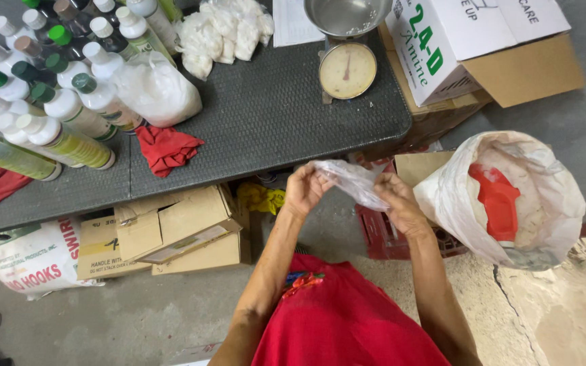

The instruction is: The person scoops a white granular substance from a large sack into a small plastic bag placed on a weighing scale. After filling, the person ties the bag and places it on a table among other filled bags and bottles. The process is repeated multiple times.

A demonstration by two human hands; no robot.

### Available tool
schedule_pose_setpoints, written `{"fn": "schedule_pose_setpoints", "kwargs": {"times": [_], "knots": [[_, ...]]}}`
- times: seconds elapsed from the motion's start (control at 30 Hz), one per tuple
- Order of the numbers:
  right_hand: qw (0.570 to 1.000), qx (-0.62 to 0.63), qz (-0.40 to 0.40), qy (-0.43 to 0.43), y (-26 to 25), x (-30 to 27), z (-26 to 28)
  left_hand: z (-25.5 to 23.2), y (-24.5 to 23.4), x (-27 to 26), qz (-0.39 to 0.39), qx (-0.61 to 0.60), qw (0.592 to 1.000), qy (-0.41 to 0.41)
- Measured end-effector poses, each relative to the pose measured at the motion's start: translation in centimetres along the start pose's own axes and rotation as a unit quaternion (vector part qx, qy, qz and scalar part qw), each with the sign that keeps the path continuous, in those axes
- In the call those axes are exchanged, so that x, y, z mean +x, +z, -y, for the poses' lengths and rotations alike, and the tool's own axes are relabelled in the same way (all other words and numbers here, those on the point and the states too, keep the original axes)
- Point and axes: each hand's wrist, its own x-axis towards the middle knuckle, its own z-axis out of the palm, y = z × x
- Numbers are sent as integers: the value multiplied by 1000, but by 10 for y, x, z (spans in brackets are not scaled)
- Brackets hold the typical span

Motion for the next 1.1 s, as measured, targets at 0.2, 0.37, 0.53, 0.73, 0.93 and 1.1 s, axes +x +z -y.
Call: {"fn": "schedule_pose_setpoints", "kwargs": {"times": [0.2,0.37,0.53,0.73,0.93,1.1], "knots": [[921,-328,-203,50,33,12,3,6,26,-1,50,50,995,69],[957,-138,-255,20,22,44,-10,15,22,-28,9,446,893,59],[973,171,-135,78,29,48,-17,33,4,-24,-82,601,795,24],[955,279,-45,91,14,43,-3,7,-21,13,-78,222,972,8],[945,326,-12,32,27,36,31,-28,-2,40,46,-33,997,-54],[992,-112,-54,-12,41,54,41,-46,17,49,125,-49,991,-23]]}}
